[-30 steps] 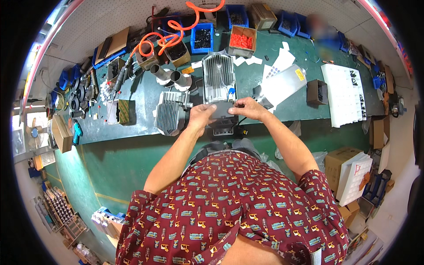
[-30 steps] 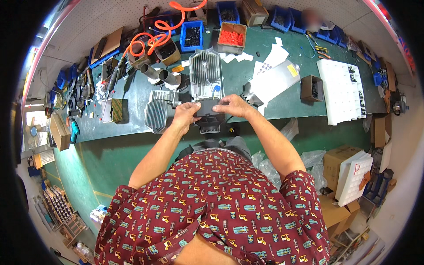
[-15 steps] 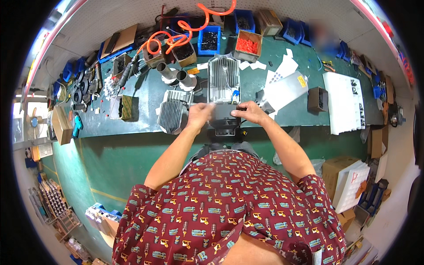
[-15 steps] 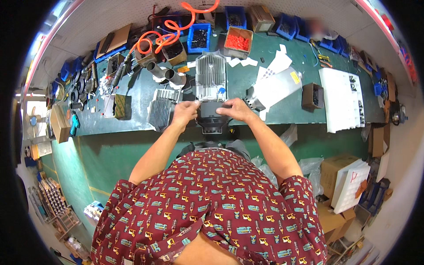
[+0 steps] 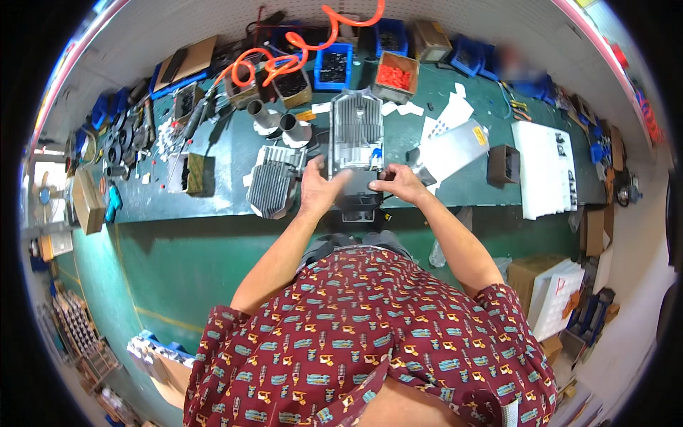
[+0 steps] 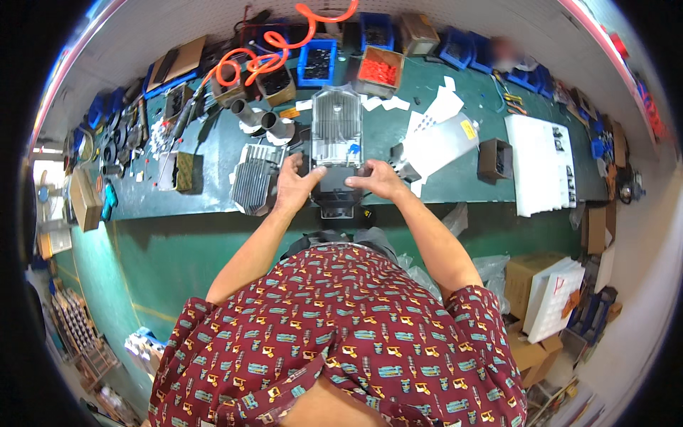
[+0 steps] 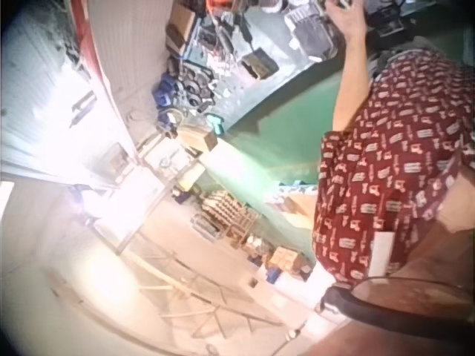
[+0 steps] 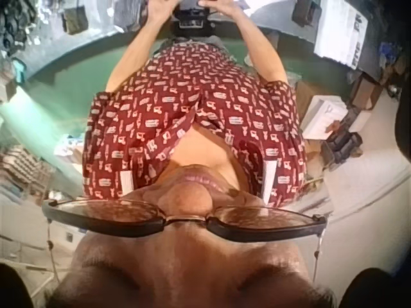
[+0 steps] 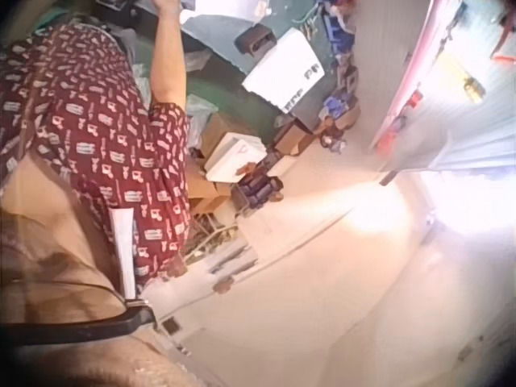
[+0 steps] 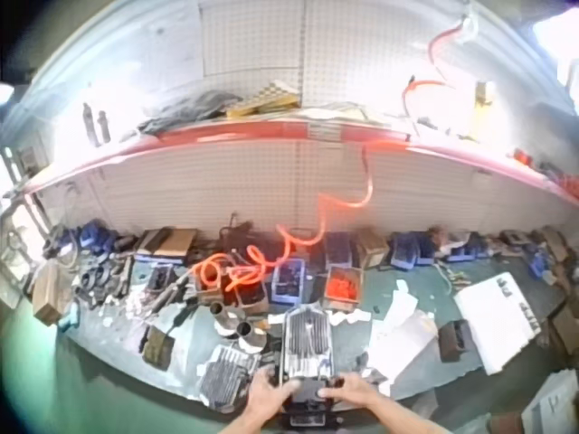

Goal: The person applies a label to a silver metal casing, then attaches a black plastic component to a finned heat sink. They insert a screw and use a cordless drill to fasten the assembly, then attach the casing to the heat sink and secure it with additional screws.

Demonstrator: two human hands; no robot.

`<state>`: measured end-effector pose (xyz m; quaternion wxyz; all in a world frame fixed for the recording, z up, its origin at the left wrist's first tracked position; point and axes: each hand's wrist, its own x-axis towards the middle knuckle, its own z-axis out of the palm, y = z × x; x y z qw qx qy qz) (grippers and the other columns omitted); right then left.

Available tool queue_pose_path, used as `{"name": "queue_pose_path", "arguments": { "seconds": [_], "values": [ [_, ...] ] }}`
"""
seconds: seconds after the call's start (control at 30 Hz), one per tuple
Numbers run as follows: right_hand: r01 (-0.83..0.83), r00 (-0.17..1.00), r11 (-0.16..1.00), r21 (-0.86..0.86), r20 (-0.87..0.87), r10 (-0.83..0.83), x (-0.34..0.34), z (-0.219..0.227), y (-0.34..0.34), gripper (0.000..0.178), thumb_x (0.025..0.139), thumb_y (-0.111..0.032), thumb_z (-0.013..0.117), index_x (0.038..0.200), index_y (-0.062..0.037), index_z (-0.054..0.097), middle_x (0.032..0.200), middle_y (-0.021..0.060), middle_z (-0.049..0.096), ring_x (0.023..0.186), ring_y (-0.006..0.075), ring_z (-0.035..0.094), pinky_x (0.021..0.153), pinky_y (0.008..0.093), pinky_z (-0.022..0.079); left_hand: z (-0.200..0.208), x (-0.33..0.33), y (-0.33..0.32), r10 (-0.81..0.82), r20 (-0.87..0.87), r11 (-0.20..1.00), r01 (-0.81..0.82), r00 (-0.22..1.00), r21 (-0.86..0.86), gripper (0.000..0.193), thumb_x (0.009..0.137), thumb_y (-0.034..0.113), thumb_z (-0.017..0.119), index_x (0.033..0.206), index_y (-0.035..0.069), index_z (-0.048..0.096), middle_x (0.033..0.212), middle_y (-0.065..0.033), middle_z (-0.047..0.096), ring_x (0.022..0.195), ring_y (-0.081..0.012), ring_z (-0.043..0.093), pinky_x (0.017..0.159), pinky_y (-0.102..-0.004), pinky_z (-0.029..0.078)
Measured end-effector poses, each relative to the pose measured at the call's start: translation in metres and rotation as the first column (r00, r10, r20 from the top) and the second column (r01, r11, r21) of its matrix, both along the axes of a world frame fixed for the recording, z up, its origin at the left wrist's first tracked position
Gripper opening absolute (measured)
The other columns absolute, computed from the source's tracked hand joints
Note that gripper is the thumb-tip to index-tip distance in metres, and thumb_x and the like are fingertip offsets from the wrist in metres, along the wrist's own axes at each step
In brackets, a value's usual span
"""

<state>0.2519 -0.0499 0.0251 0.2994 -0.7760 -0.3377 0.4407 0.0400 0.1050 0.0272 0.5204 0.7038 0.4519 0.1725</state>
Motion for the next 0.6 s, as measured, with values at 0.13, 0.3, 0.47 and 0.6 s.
{"name": "queue_pose_path", "arguments": {
  "seconds": [0.13,0.3,0.47,0.6],
  "values": [
    [0.007,1.0,0.999,0.038,-0.026,-0.006,0.0,0.007,-0.001,0.069,0.066,-0.051,0.092,0.104,0.0006,0.064,0.096,0.0098,0.068,0.087,0.0193,0.064,0.078,0.0329,0.052,-0.017,0.022,-0.012,-0.069,0.01,0.992,0.07,0.998,-0.109,0.135,0.068,0.042,0.093,0.157,-0.013,0.009,0.154,-0.0328,0.04,0.142,-0.0364,0.044,0.117,-0.0395,0.037],
    [0.035,0.971,0.986,0.166,-0.238,0.006,0.017,-0.03,-0.044,0.056,0.078,-0.021,0.085,0.122,-0.0002,0.057,0.111,0.0091,0.066,0.099,0.0181,0.063,0.089,0.0324,0.051,-0.027,0.022,-0.015,-0.076,-0.014,0.97,0.07,0.997,-0.231,0.137,0.071,0.046,0.092,0.159,-0.01,0.002,0.157,-0.0324,0.036,0.144,-0.0339,0.041,0.117,-0.0372,0.035],
    [0.25,0.892,0.953,0.171,-0.424,-0.157,0.005,-0.041,-0.065,0.038,0.087,-0.001,0.074,0.123,-0.0016,0.061,0.109,0.0049,0.067,0.099,0.0134,0.065,0.093,0.0295,0.052,-0.031,0.017,-0.023,-0.138,-0.114,0.988,0.128,0.984,-0.091,0.128,0.079,0.062,0.077,0.163,0.0,0.003,0.163,-0.0272,0.03,0.15,-0.0379,0.033,0.122,-0.0538,0.022],
    [0.344,0.847,0.922,0.177,-0.482,-0.223,0.005,-0.044,-0.072,0.03,0.094,-0.008,0.072,0.122,0.0,0.064,0.099,0.0027,0.069,0.094,0.0127,0.065,0.089,0.0285,0.053,-0.039,0.012,-0.03,-0.115,-0.134,0.991,0.105,0.984,-0.078,0.119,0.085,0.063,0.071,0.164,0.006,0.002,0.166,-0.0231,0.026,0.152,-0.0388,0.029,0.12,-0.0633,0.016]
  ]
}}
